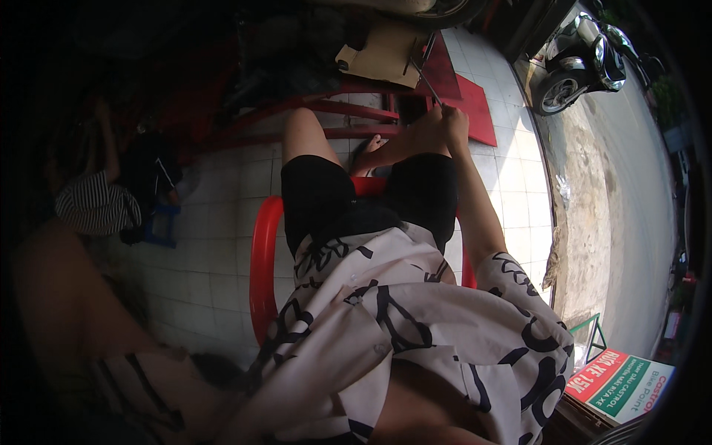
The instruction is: The person uses a T-handle wrench to unscrew fasteners from the side panel of a scooter. They loosen multiple screws and place them on a piece of cardboard on the floor.
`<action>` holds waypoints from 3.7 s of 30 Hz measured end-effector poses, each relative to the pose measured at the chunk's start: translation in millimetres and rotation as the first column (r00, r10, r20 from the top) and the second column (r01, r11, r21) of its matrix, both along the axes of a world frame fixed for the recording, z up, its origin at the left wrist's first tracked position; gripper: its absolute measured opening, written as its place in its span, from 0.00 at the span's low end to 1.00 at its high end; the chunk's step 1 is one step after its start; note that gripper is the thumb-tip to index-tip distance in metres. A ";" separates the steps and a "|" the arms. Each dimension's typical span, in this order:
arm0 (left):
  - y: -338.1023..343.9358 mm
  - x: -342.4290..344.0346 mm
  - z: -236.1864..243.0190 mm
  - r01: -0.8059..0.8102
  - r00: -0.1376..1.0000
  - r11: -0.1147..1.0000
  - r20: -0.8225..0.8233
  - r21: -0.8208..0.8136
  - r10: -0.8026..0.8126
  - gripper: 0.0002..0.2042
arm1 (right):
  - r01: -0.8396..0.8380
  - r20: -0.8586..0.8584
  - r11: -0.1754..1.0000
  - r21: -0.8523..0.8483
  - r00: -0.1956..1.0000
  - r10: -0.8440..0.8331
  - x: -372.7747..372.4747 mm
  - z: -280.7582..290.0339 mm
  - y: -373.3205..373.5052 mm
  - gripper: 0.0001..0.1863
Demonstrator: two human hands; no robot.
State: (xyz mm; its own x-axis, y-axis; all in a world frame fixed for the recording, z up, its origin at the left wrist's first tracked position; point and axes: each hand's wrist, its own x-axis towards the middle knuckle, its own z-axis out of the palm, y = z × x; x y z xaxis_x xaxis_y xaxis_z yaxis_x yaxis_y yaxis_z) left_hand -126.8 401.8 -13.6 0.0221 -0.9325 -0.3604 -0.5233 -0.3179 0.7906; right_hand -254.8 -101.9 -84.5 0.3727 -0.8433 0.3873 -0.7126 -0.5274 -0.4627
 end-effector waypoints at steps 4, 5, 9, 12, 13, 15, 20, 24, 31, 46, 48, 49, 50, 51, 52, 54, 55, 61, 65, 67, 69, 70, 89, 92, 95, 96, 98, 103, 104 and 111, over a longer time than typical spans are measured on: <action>-0.7 -4.9 -7.9 0.012 1.000 1.000 0.016 0.023 -0.012 0.22 | 0.043 0.090 0.997 -0.057 0.995 -0.038 7.0 -3.7 4.7 0.16; -2.2 -7.6 -10.7 0.021 1.000 1.000 0.018 0.022 -0.021 0.23 | 0.056 0.103 0.995 -0.081 0.994 -0.047 4.2 -6.4 2.8 0.16; -17.1 -18.9 -24.3 0.054 0.998 0.999 0.039 0.006 -0.055 0.23 | 0.007 0.076 1.000 -0.027 0.997 -0.005 3.3 -7.1 2.0 0.18; -35.7 -30.0 -35.2 0.079 0.995 0.997 0.061 -0.012 -0.079 0.23 | 0.028 0.033 1.000 0.002 0.999 -0.028 2.7 -4.1 1.7 0.17; -41.2 -34.0 -38.6 0.089 0.994 0.996 0.068 -0.017 -0.088 0.23 | 0.029 0.031 0.999 0.019 0.999 -0.030 1.2 -5.1 2.7 0.17; -55.2 -42.8 -45.5 0.115 0.989 0.993 0.092 -0.022 -0.113 0.23 | 0.047 0.037 0.999 0.014 0.998 -0.048 0.5 -0.6 -6.5 0.16; -72.4 -52.0 -65.5 0.134 0.986 0.991 0.102 -0.018 -0.132 0.23 | 0.071 0.008 0.997 -0.037 0.997 -0.070 4.6 2.9 -1.0 0.13; -77.0 -55.1 -70.2 0.153 0.983 0.988 0.099 -0.004 -0.152 0.23 | 0.115 0.003 0.992 0.057 0.993 -0.115 -3.9 -7.9 -11.7 0.15; -60.8 -42.4 -76.9 0.134 0.987 0.991 0.083 0.031 -0.136 0.24 | 0.103 0.094 0.993 0.055 0.990 -0.108 -7.3 8.8 -0.4 0.14; -58.9 -39.8 -61.2 0.220 0.971 0.971 0.070 0.095 -0.227 0.24 | 0.091 0.069 0.987 0.132 0.992 -0.101 -6.6 -0.9 -2.3 0.10; -68.8 -31.3 -25.6 0.310 0.945 0.947 0.086 0.080 -0.317 0.25 | 0.095 0.051 0.988 0.120 0.993 -0.102 -0.4 6.0 -0.7 0.10; -79.9 -26.3 -11.4 0.393 0.915 0.918 0.080 0.059 -0.396 0.25 | 0.124 0.022 0.986 0.112 0.992 -0.128 -10.4 3.7 -1.6 0.10; -93.2 -18.2 22.6 0.466 0.879 0.884 0.102 0.024 -0.466 0.25 | 0.127 0.080 0.986 0.112 0.988 -0.136 -10.1 4.8 3.3 0.10; -111.3 -7.1 69.2 0.531 0.842 0.846 0.152 -0.057 -0.518 0.25 | 0.094 0.141 0.988 0.124 0.984 -0.111 -11.8 2.8 12.2 0.11; -130.3 8.3 134.7 0.568 0.814 0.809 0.245 -0.153 -0.526 0.25 | 0.036 0.229 0.992 0.121 0.971 -0.064 -1.6 11.8 18.0 0.12; -157.8 33.4 222.0 0.552 0.819 0.730 0.424 -0.404 -0.386 0.25 | -0.054 0.290 0.998 0.023 0.956 0.045 5.0 31.9 15.4 0.16; -171.8 48.1 257.4 0.507 0.840 0.672 0.486 -0.540 -0.243 0.25 | -0.087 0.257 0.996 0.028 0.963 0.077 8.1 36.3 17.3 0.16; -269.3 146.5 222.5 -0.009 0.927 0.499 0.180 -0.866 0.329 0.25 | -0.227 0.005 0.949 -0.218 0.972 0.234 12.3 65.0 52.9 0.17; -266.1 152.6 22.3 -0.247 0.967 0.884 -0.159 -0.397 0.199 0.26 | -0.297 -0.028 0.906 -0.301 0.953 0.303 6.0 51.4 49.1 0.17; -242.1 157.3 -62.3 -0.277 0.825 0.951 -0.542 -0.136 0.163 0.24 | -0.338 0.002 0.895 -0.291 0.935 0.354 17.5 59.0 52.0 0.14; -236.1 143.1 -89.2 -0.221 0.810 0.971 -0.572 -0.094 0.130 0.22 | -0.352 -0.001 0.897 -0.269 0.931 0.365 8.4 51.3 52.2 0.13; -243.2 141.9 -91.6 -0.236 0.801 0.963 -0.587 -0.128 0.118 0.21 | -0.358 0.000 0.894 -0.269 0.928 0.372 5.8 46.7 50.6 0.13; -250.6 119.9 -33.8 -0.452 0.137 0.870 -0.948 0.200 0.289 0.31 | -0.368 -0.035 0.814 -0.449 0.918 0.395 7.6 13.1 65.0 0.12; -249.7 128.4 -46.0 -0.255 0.154 0.937 -0.946 0.239 0.284 0.31 | -0.284 0.014 0.878 -0.384 0.950 0.313 5.6 6.0 64.5 0.13; -257.5 117.1 -44.0 -0.177 0.207 0.947 -0.931 0.267 0.301 0.27 | -0.268 0.045 0.880 -0.392 0.950 0.309 -10.9 -3.1 51.7 0.13; -256.2 118.6 -49.2 -0.163 0.247 0.958 -0.930 0.236 0.271 0.26 | -0.270 0.053 0.896 -0.353 0.950 0.308 -10.1 -2.7 52.3 0.14; -256.3 119.9 -61.6 -0.154 0.274 0.971 -0.936 0.184 0.221 0.23 | -0.284 0.066 0.921 -0.267 0.948 0.312 -7.6 -4.1 55.7 0.14; -250.7 130.1 -88.7 -0.245 0.565 0.936 -0.822 -0.251 -0.072 0.25 | -0.167 0.114 0.858 -0.486 0.961 0.252 11.6 16.9 59.8 0.16; -246.1 127.3 -78.2 -0.267 0.675 0.907 -0.735 -0.325 -0.065 0.27 | -0.122 0.136 0.881 -0.457 0.969 0.205 13.6 23.9 62.2 0.16; -247.1 58.7 -41.2 -0.126 0.992 0.681 -0.091 -0.721 0.086 0.22 | -0.250 0.536 0.967 -0.043 0.812 0.233 16.5 -6.0 54.4 0.20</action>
State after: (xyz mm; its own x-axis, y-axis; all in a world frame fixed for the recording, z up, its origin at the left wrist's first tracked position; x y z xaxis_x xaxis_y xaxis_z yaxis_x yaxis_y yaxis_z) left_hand -68.1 154.7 -54.8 0.1390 -0.8952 0.4234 -0.4791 0.3133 0.8199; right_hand -238.3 -47.5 -90.5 0.3089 -0.7672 0.5621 -0.2021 -0.6305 -0.7494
